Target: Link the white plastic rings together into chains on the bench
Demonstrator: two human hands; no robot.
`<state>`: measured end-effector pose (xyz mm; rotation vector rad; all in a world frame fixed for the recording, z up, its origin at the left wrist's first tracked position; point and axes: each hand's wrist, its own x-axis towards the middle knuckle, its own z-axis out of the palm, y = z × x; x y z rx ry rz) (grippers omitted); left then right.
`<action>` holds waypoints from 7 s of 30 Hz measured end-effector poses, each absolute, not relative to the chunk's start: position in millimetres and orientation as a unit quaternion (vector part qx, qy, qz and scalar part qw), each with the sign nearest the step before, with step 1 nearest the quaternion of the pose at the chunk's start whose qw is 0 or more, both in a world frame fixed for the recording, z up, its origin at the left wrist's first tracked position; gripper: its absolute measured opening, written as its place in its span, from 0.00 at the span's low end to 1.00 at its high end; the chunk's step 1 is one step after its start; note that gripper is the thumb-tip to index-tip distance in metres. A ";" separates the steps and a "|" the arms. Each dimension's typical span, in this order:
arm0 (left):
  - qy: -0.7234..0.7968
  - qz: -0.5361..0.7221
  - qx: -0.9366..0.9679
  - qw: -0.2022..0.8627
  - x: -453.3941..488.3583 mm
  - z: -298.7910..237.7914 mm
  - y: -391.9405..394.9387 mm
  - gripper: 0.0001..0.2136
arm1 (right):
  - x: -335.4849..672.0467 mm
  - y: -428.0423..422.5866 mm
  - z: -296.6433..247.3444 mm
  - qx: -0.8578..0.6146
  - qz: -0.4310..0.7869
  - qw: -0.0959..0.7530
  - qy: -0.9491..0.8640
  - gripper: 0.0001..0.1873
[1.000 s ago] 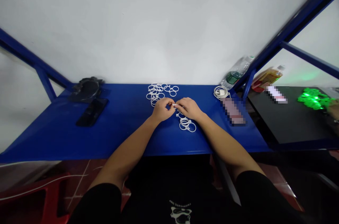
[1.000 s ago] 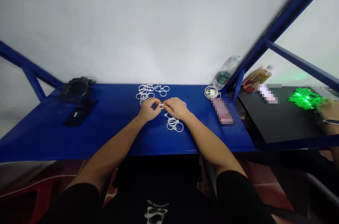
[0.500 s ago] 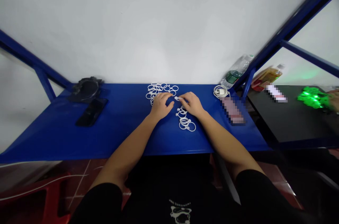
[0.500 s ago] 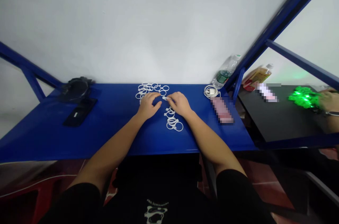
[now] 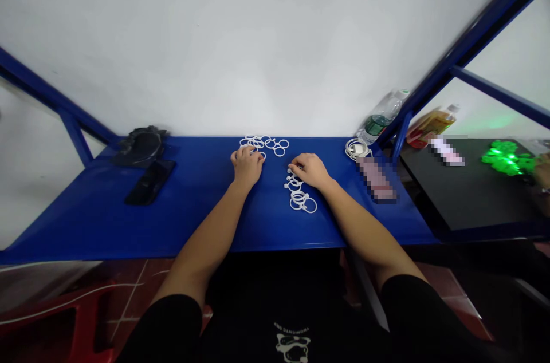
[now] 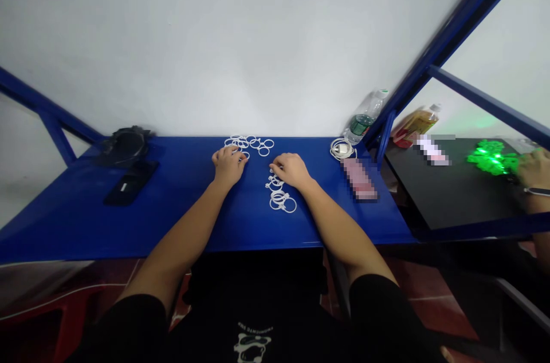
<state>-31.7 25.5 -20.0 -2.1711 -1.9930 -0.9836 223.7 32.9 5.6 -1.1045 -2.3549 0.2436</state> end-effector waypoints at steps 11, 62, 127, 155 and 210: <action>-0.417 -0.441 -0.793 0.053 -6.9 -5.4 4.2 0.07 | 217.2 17.1 9.1 -0.348 0.133 0.375 -0.849 0.25; -0.387 -0.549 -0.733 -0.112 1.5 -0.4 -8.3 0.09 | 211.1 13.7 1.8 -0.286 0.117 0.328 -0.893 0.16; -0.391 -0.437 -0.810 0.018 3.5 -6.0 -2.3 0.08 | 216.1 18.9 9.6 -0.278 0.138 0.343 -0.886 0.12; -0.395 -0.430 -0.812 -0.001 4.2 -3.7 -4.2 0.08 | 216.1 17.8 9.6 -0.250 0.163 0.354 -0.886 0.18; -0.419 -0.446 -0.790 0.042 9.1 6.0 -14.8 0.05 | 213.4 11.4 8.9 -0.326 0.190 0.372 -0.848 0.14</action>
